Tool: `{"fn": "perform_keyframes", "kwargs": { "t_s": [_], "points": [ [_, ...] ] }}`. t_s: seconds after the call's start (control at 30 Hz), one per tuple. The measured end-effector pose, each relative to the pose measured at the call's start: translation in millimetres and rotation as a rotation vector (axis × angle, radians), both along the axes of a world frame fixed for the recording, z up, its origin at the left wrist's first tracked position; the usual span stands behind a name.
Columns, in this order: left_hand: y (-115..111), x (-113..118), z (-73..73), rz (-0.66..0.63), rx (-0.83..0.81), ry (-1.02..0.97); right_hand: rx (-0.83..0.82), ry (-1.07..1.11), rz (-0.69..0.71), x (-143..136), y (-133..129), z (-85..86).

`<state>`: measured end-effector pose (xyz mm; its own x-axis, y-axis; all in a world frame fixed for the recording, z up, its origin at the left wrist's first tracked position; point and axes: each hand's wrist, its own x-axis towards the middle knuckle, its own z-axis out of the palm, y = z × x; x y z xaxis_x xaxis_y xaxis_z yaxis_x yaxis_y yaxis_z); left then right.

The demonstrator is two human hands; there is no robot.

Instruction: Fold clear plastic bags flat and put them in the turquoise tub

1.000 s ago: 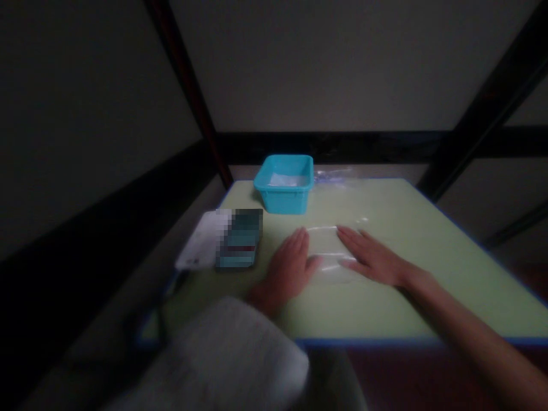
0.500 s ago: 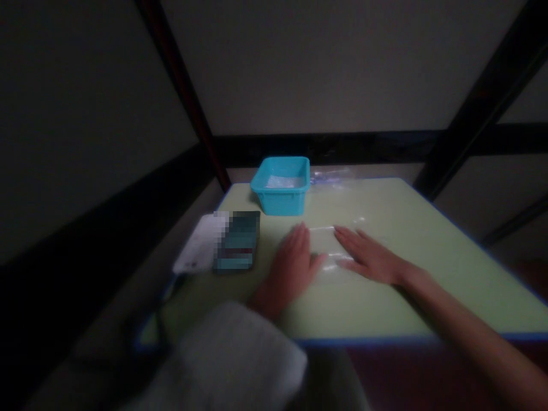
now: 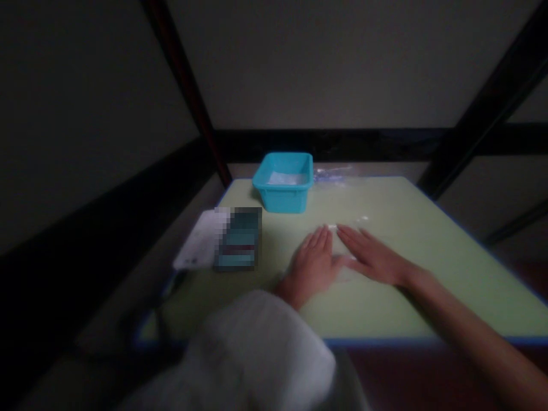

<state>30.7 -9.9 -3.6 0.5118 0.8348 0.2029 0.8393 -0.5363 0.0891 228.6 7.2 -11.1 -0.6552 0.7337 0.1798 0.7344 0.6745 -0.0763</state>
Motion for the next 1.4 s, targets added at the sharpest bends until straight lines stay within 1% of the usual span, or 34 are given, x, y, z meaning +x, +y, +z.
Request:
{"fn": "perform_keyframes", "kwargs": {
  "t_s": [0.27, 0.4, 0.57, 0.87, 1.03, 1.4],
  "points": [
    [0, -29, -3.1, 0.038, 0.038, -0.021, 0.002, -0.004, 0.006, -1, -2, 3.6],
    [-1, -36, -2.6, 0.063, 0.034, -0.021, 0.012, 0.007, 0.0, -2, -2, 2.2],
    [-3, -37, 0.0, 0.065, 0.01, -0.01, 0.009, 0.005, -0.008, -3, -2, 2.0],
    [-2, -37, -3.3, 0.058, 0.012, -0.023, 0.018, 0.014, 0.005, -2, -2, 1.5],
    [-3, -37, -2.1, 0.06, 0.013, -0.017, 0.013, 0.03, -0.009, -3, -3, 4.3],
    [-3, -36, -2.5, 0.064, 0.015, -0.02, 0.032, 0.023, -0.005, -4, -4, 4.2]
  ]
}}
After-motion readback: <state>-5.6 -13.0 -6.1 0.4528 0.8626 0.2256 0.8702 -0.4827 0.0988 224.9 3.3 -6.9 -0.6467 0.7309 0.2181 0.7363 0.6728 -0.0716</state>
